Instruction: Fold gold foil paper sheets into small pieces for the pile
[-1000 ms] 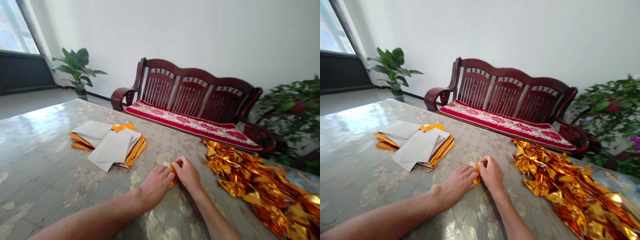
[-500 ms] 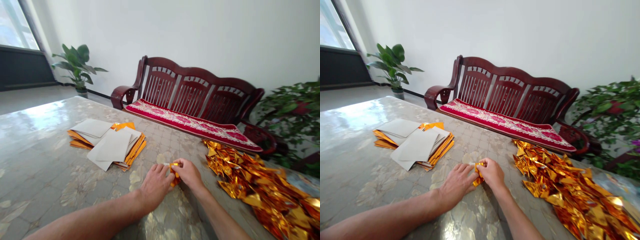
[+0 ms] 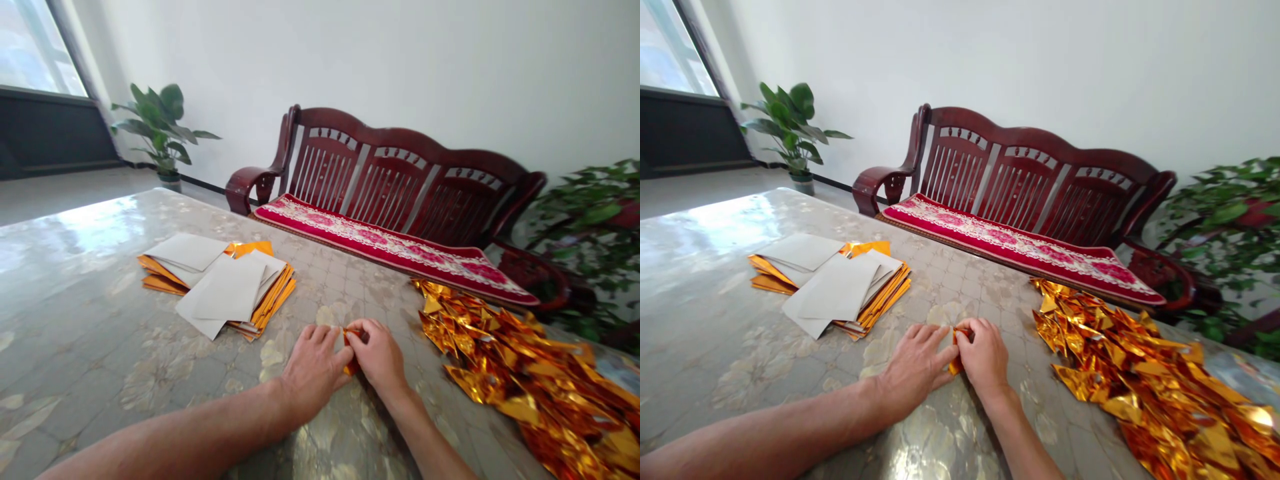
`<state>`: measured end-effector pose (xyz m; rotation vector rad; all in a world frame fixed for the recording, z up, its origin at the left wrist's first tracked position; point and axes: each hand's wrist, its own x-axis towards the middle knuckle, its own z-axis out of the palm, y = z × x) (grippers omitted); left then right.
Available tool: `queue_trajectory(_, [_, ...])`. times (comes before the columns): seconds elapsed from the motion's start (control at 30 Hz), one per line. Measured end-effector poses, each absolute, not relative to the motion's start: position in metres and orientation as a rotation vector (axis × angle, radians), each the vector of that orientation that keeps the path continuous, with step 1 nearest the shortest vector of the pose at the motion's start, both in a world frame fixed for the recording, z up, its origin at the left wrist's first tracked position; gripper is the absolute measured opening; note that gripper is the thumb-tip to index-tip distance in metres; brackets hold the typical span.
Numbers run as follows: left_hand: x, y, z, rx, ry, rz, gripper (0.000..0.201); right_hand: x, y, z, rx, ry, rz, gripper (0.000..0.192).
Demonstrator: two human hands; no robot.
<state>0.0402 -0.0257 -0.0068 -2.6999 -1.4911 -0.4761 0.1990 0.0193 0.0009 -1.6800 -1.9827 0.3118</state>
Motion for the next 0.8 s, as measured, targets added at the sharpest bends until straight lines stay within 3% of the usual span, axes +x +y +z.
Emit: queue_trajectory(0.8, [0.0369, -0.0242, -0.0034, -2.744, -1.470, -0.486, 0.026, 0.2037, 0.0123, 0.0029, -1.487, -2.285, 0.066, 0.025])
